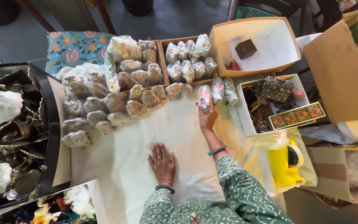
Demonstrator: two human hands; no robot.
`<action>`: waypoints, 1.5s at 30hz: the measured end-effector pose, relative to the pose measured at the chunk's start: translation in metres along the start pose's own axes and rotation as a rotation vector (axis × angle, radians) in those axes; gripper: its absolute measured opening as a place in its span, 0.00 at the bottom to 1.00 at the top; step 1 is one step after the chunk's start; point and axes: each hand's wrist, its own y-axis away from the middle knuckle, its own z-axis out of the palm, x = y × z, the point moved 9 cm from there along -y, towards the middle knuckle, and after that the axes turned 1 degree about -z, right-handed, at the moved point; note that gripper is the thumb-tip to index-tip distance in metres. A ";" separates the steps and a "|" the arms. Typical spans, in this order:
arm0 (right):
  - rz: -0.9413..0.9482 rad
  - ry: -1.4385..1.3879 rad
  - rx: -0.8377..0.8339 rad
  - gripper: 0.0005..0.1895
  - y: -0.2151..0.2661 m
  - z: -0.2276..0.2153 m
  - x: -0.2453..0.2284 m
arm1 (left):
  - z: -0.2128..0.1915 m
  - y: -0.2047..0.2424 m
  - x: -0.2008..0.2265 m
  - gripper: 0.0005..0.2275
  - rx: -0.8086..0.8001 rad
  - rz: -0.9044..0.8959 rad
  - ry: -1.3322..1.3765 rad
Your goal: The person wipes a small, colorful figurine with a pink cloth. They then pick up a larger, multi-colored figurine from a box and wipe it thoroughly with the same cloth. Finally, they pick up a piece of white packing material.
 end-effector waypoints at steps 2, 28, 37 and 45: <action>-0.019 0.024 0.011 0.34 -0.005 0.010 0.012 | 0.002 0.001 -0.001 0.30 -0.006 -0.003 0.007; 0.188 -0.174 -0.086 0.23 0.005 0.041 0.046 | 0.003 -0.001 0.000 0.31 -0.059 -0.015 0.012; -0.008 0.259 -0.122 0.31 0.009 0.044 0.043 | 0.003 -0.001 0.000 0.31 -0.056 -0.017 0.017; -0.061 0.084 -0.041 0.42 0.046 0.010 0.046 | 0.003 0.000 0.000 0.31 -0.049 -0.015 0.005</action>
